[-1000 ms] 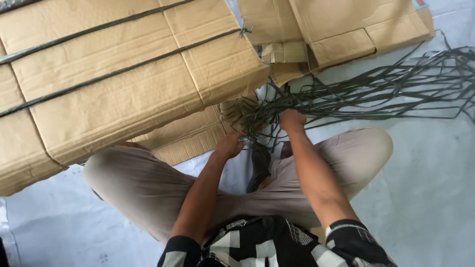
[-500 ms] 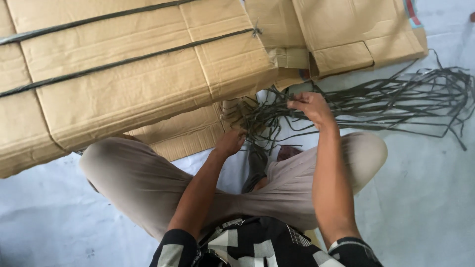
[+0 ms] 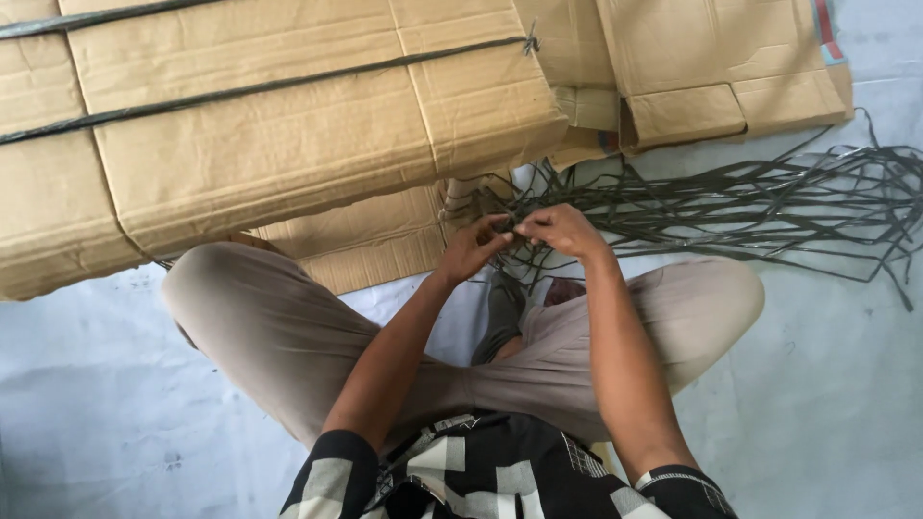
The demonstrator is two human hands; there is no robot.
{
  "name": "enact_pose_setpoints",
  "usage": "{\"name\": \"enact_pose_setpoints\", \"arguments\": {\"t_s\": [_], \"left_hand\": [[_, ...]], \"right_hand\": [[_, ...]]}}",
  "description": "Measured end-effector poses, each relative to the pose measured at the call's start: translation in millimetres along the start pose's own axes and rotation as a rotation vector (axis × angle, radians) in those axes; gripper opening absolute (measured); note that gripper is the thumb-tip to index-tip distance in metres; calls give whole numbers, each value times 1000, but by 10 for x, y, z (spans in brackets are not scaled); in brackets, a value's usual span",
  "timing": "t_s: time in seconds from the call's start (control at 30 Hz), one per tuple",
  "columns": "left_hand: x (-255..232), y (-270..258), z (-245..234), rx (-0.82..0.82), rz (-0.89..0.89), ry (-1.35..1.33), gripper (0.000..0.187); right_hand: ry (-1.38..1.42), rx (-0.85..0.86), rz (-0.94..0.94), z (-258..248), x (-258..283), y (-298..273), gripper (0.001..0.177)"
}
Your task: Tying plastic straps to secure cardboard packaging around a wooden chair.
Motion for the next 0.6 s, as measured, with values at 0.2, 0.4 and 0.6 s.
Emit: {"name": "enact_pose_setpoints", "arguments": {"t_s": [0.2,0.4,0.6], "left_hand": [[-91,-52,-20,69,86,-1,35],[-59,-85,-14,60,32,73,34],[26,-45,53,24,10,-54,33]], "right_hand": [[110,80,-73,122,186,-63,25],[112,119,-63,239,402,-172,20],[207,143,-101,246,118,-7,27]]}}
Point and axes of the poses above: each hand's wrist, its own y-axis towards the middle knuckle, its own z-axis out of the palm, x = y × z, the point moved 1 cm from there along y, towards the middle knuckle, and after that the axes turned 15 degrees about y, right-handed, at the moved point
